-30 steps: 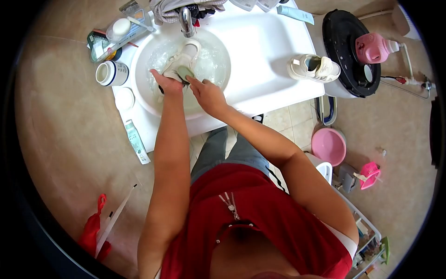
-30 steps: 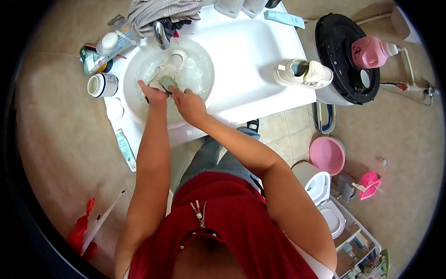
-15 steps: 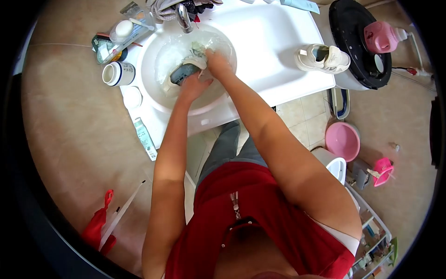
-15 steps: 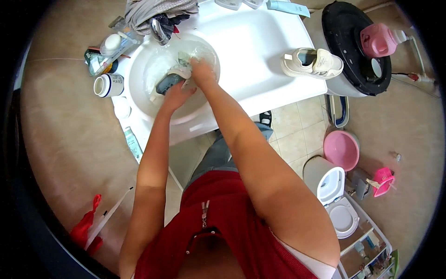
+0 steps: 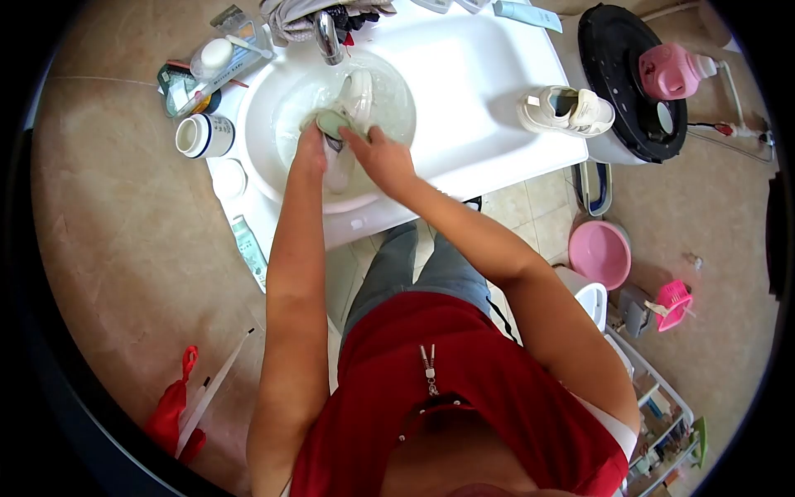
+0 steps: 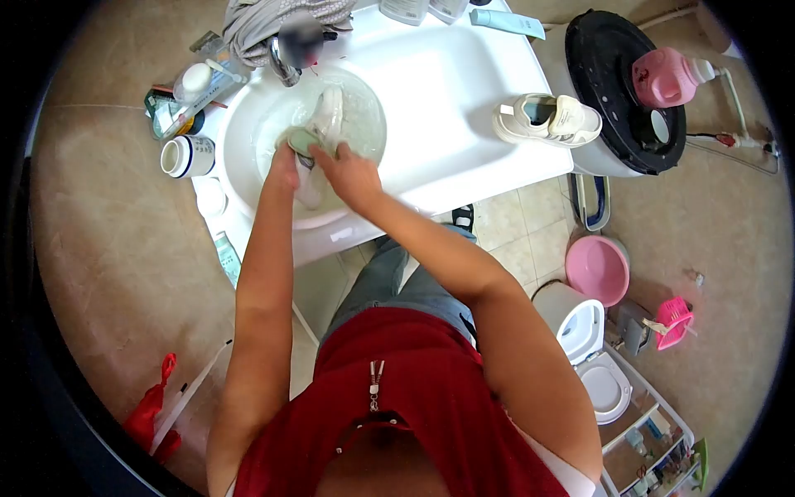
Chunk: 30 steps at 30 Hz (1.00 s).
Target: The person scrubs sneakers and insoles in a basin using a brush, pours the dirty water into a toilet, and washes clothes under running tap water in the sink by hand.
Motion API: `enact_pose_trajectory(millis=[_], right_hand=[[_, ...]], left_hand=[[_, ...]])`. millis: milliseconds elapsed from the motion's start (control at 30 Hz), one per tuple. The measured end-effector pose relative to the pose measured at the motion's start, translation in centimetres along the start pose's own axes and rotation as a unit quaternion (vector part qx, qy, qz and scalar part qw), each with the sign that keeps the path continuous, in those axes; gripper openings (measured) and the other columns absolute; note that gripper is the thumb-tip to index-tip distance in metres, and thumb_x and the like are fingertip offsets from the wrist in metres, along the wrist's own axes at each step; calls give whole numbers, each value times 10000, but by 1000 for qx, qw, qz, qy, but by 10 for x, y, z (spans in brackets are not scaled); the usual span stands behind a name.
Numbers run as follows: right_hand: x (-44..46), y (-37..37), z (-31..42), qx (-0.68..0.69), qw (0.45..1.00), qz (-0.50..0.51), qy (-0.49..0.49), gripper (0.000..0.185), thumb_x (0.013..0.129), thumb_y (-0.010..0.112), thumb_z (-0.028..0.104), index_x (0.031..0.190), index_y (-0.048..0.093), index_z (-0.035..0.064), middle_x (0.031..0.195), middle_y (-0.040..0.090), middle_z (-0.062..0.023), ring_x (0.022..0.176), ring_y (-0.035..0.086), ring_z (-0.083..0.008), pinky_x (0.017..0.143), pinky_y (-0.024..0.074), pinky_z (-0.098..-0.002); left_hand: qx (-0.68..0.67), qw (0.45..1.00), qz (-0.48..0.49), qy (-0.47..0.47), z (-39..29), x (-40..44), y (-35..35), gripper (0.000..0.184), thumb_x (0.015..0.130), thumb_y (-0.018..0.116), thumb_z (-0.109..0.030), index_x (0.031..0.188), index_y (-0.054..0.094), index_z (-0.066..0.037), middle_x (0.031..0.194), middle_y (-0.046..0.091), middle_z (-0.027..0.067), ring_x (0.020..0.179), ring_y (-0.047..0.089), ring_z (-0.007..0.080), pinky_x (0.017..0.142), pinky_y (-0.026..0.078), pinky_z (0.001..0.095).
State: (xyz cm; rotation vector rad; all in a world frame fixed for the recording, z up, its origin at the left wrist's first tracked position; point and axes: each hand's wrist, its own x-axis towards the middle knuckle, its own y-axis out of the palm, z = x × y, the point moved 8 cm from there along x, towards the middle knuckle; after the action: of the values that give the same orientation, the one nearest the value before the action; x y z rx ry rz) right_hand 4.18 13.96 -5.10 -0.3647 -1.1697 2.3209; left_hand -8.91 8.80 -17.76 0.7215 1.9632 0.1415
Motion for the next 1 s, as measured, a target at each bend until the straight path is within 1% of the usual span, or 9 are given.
enact_pose_trajectory(millis=[100, 200, 367, 467, 567, 700, 833, 933, 1000], right_hand=[[45, 3, -24, -80, 993, -83, -10, 424, 833, 512, 149, 1245, 509, 251, 876, 527, -153, 654, 600, -322, 584, 503, -413], [75, 14, -25, -98, 993, -60, -1, 416, 852, 494, 164, 1258, 490, 255, 901, 549, -166, 694, 610, -337, 600, 506, -429], [6, 36, 18, 6, 991, 134, -2, 349, 893, 471, 247, 1240, 506, 248, 916, 572, -188, 705, 625, -355, 595, 510, -454], [-9, 36, 19, -48, 993, 103, -27, 388, 865, 496, 202, 1249, 499, 255, 944, 545, -199, 672, 618, -343, 572, 509, -451], [33, 30, 5, -118, 991, 32, -50, 482, 842, 478, 104, 1283, 474, 296, 937, 498, -146, 753, 587, -303, 622, 505, -401], [80, 30, -14, -54, 997, -26, -37, 498, 871, 476, 137, 1328, 420, 327, 944, 496, -163, 803, 572, -330, 718, 480, -427], [83, 53, -32, 170, 983, -33, 57, 468, 919, 439, 168, 1360, 377, 312, 976, 511, -195, 862, 563, -368, 776, 458, -455], [85, 68, -41, 232, 969, -45, 70, 440, 943, 390, 181, 1380, 344, 212, 1073, 543, -243, 940, 547, -422, 810, 440, -471], [82, 100, -76, 179, 972, -19, 153, 428, 945, 385, 198, 1371, 358, 177, 1087, 559, -249, 960, 548, -424, 820, 437, -473]], left_hand=[[-35, 999, 36, 5, 1, 1, 4, 437, 927, 401, -435, 1106, 589, -83, 1020, 629, 90, 912, 606, 236, 829, 490, 396], [-98, 995, 13, 29, -3, -3, 1, 497, 933, 382, -470, 1150, 550, -56, 1078, 613, 119, 947, 598, 275, 856, 482, 414], [-157, 985, -30, 70, -21, -13, -20, 653, 908, 326, -577, 1231, 490, -34, 1181, 553, 160, 1053, 540, 322, 930, 428, 464], [-158, 985, -15, 73, -13, 16, -43, 760, 887, 244, -651, 1287, 450, -38, 1256, 502, 158, 1128, 489, 338, 994, 360, 493], [-176, 984, -32, 17, -5, -5, -17, 684, 918, 228, -582, 1301, 442, -58, 1295, 473, 157, 1173, 459, 351, 1028, 316, 512], [-213, 976, 35, 20, 2, 2, 3, 676, 880, 334, -641, 1287, 471, -119, 1261, 514, 107, 1154, 476, 316, 1011, 338, 510], [-185, 978, 78, 56, -15, 2, 6, 632, 888, 414, -578, 1250, 494, -66, 1186, 566, 120, 1081, 536, 296, 978, 391, 464], [-111, 993, 3, 41, -9, 32, -33, 437, 904, 500, -375, 1181, 525, -38, 1126, 587, 133, 999, 581, 303, 900, 463, 446], [-79, 996, -25, 23, -9, 40, -53, 366, 902, 517, -287, 1153, 531, -22, 1106, 590, 144, 975, 591, 305, 874, 483, 446]])
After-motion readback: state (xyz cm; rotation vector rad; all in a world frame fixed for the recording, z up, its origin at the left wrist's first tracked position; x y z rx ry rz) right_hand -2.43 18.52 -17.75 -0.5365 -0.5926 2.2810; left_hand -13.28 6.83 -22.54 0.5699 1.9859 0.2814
